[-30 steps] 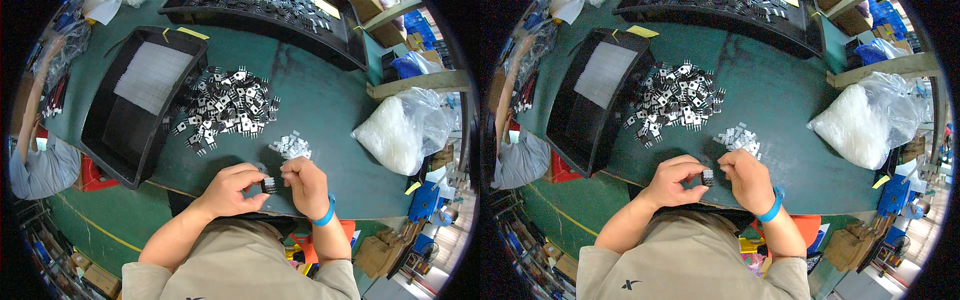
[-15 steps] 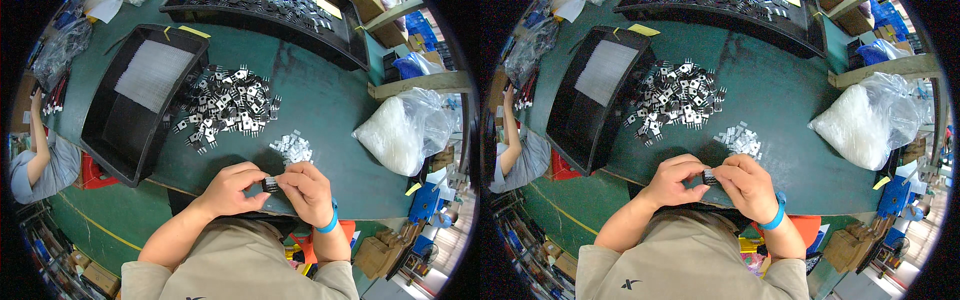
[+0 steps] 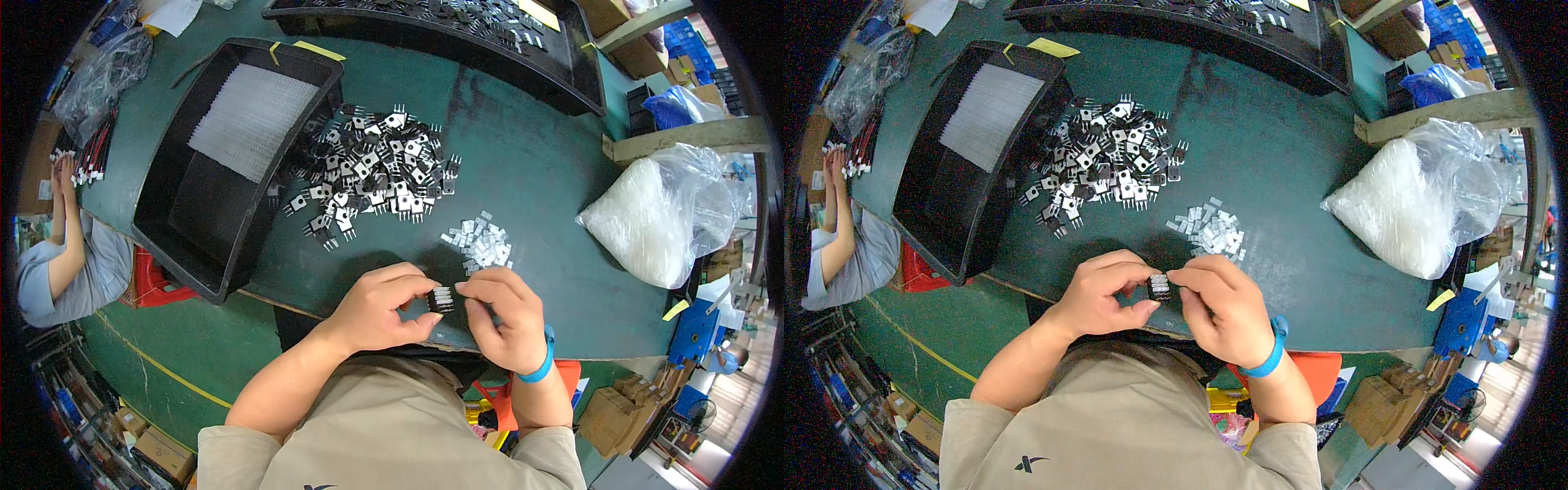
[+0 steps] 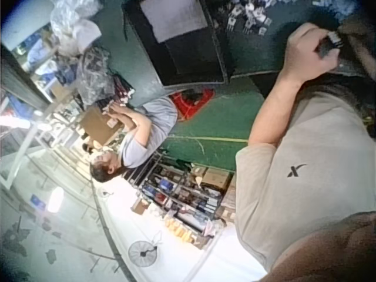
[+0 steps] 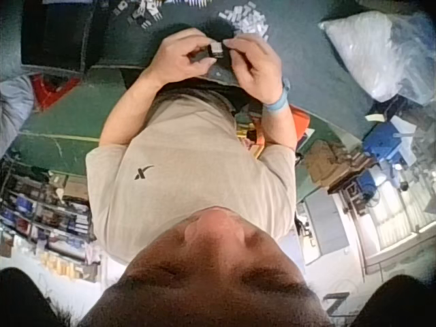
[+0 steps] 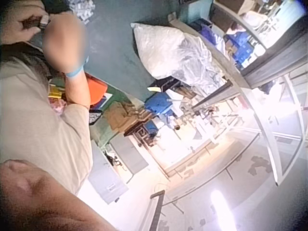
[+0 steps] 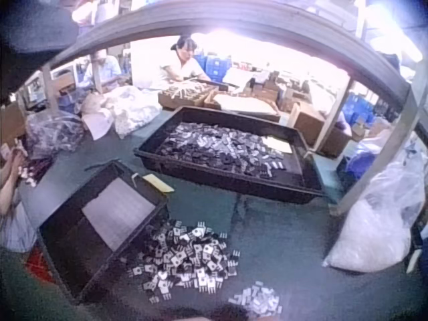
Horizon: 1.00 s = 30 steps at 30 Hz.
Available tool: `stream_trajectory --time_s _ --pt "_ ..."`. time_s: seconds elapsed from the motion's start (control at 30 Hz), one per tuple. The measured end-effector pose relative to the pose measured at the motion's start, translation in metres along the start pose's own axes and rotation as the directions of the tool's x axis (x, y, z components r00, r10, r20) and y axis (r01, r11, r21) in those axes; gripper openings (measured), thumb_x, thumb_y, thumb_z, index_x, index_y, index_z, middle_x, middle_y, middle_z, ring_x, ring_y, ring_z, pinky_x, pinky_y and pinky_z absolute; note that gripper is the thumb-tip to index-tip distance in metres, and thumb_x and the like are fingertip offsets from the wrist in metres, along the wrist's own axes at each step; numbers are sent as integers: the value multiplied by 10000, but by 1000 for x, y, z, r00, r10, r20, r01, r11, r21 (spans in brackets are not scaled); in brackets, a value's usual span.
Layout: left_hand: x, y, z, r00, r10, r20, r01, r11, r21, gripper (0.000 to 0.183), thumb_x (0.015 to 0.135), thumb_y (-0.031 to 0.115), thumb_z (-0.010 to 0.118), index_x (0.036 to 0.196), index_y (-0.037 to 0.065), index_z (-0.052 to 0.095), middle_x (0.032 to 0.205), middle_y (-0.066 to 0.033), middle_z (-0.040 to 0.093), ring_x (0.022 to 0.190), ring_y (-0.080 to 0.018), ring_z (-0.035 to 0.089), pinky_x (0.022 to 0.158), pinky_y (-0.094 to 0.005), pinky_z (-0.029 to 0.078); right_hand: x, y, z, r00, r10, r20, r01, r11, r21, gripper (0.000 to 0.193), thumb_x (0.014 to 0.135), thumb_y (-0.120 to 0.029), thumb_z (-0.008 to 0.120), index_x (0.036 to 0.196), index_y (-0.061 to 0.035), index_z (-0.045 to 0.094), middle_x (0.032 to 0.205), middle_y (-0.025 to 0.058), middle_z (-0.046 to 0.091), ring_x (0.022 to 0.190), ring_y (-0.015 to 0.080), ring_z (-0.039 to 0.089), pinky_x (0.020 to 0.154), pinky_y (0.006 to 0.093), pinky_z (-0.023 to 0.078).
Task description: The person picks small black electronic components and white plastic pieces from a table, inserts the white pieces into the black components, and places the assembled units into a black tray. The process is repeated multiple times throughout the clip.
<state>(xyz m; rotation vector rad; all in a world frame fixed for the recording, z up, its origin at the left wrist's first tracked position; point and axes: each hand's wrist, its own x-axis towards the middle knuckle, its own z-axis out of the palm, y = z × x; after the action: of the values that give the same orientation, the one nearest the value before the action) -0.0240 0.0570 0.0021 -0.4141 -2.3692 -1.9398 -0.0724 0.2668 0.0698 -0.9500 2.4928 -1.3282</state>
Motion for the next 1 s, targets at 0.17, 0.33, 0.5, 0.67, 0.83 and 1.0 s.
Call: stream_trajectory --time_s 0.17,0.33,0.5,0.67,0.83,1.0 --pt "-1 1 -1 998 -65 4 65 998 -20 348 712 56 823 1042 9 727 924 -77 683 687 -138 609 605 -267 518 -7 2 3 999 44 20 -45 998 46 271 791 86 629 1014 -35 722 951 140 678 773 298 671 691 365 545" --pt "1 4 -1 998 -58 3 58 998 -23 350 709 56 824 1044 18 730 911 -71 680 678 -136 601 603 -264 516 -13 1 5 995 85 -45 -82 994 73 248 793 88 620 990 -24 722 917 142 686 752 284 673 675 351 542" --pt "1 4 -1 999 -52 -1 51 998 -22 350 708 57 825 1044 22 732 903 -67 677 670 -132 591 595 -265 508 -13 0 2 988 123 -97 -118 991 55 240 789 91 622 980 -18 717 918 145 685 759 291 672 676 353 538" --pt "-1 3 0 998 -59 -5 59 998 -33 350 708 51 822 1045 21 733 904 -66 677 672 -129 590 595 -263 505 -6 17 1 958 126 -257 -182 961 -207 196 787 60 676 963 -25 689 925 149 665 822 344 644 725 401 520" --pt "1 6 -2 998 -69 14 69 997 -20 346 708 48 823 1041 16 732 898 -65 674 666 -128 577 594 -264 503 8 30 5 981 76 -176 -143 901 -410 185 758 -6 738 929 -45 678 932 132 627 879 345 600 756 439 479" --pt "1 5 -2 998 -63 18 63 998 -21 342 708 47 822 1035 10 730 897 -69 670 665 -131 570 596 -265 503 14 37 11 989 61 -135 -119 871 -476 154 768 -35 738 899 -57 660 942 122 623 886 338 590 757 433 461"
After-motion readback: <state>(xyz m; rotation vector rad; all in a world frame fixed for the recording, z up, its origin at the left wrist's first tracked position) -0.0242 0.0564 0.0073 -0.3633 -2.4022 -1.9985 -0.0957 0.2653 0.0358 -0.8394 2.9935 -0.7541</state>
